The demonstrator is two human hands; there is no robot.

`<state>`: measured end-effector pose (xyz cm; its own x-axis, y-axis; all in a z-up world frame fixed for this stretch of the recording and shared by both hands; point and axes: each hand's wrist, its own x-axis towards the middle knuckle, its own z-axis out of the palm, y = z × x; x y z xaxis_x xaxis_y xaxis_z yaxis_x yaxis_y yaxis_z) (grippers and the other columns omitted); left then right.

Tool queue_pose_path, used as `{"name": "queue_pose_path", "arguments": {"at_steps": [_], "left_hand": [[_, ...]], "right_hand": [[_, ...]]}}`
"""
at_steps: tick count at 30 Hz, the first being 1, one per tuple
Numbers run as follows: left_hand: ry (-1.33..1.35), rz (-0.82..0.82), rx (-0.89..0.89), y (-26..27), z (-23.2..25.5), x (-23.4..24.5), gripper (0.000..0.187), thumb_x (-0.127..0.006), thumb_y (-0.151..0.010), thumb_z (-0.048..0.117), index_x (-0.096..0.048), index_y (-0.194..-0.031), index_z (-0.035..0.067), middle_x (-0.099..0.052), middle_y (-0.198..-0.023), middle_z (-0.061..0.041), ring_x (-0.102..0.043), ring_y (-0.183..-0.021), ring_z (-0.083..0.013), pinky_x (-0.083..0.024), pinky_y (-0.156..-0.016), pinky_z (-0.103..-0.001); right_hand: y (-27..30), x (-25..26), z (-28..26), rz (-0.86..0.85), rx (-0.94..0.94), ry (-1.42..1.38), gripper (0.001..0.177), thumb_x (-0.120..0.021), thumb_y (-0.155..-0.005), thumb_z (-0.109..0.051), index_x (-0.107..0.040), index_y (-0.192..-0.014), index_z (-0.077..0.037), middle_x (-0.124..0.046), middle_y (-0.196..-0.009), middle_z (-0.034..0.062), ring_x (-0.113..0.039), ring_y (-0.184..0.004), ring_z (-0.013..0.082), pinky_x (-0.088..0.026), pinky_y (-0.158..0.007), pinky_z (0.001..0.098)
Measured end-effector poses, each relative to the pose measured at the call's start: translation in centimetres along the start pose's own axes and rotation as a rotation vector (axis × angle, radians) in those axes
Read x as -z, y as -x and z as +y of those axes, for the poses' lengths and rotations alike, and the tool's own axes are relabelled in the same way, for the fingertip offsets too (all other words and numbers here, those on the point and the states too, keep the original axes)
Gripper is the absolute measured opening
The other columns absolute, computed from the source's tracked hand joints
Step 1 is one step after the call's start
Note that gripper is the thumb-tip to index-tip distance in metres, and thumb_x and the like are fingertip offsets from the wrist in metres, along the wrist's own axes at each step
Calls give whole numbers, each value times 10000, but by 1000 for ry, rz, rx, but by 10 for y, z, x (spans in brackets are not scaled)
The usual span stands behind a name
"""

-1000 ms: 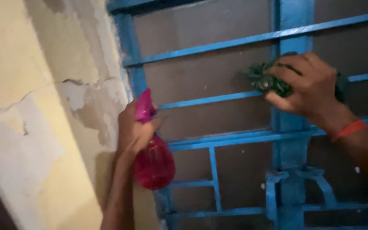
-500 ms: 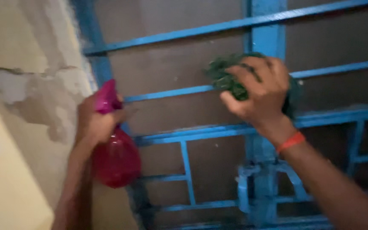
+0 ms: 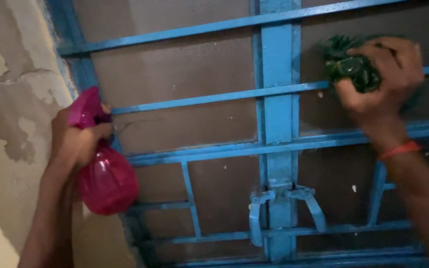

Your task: The person cleans glass window panes by spraying them with a liquid from a pink bottle and wiping the surface with a green cloth.

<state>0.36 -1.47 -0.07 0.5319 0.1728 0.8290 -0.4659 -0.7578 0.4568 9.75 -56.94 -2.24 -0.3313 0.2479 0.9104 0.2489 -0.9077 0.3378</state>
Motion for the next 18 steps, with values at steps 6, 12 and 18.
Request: {"name": "queue_pose_path", "arguments": {"at_steps": [6, 12, 18], "left_hand": [[199, -18, 77, 0, -2, -6, 340, -696, -697, 36, -705, -1036, 54, -717, -870, -88, -666, -733, -202, -541, -663, -369], [140, 14, 78, 1, 3, -7, 325, -718, -705, 40, -677, -1027, 60, -697, -858, -80, -661, -756, -191, -540, -682, -362], [-60, 30, -80, 4, 0, -6, 335, -808, -733, 123, -657, -1022, 47, -707, -939, -115, -679, -843, -242, -535, -774, -379]], "right_hand": [[-10, -25, -69, 120, -201, -12, 248, -762, -914, -146, -676, -1146, -131, -571, -1233, 77, -535, -1172, 230, -450, -996, 392], [-71, -38, -183, -9, -18, -287, 447, -813, -718, -316, -734, -1131, -165, -626, -1188, 76, -545, -1144, 323, -465, -927, 492], [-88, -30, -163, -170, 133, -349, 392, -827, -771, -347, -744, -1104, -156, -667, -1171, 91, -589, -1068, 286, -472, -842, 466]]}}
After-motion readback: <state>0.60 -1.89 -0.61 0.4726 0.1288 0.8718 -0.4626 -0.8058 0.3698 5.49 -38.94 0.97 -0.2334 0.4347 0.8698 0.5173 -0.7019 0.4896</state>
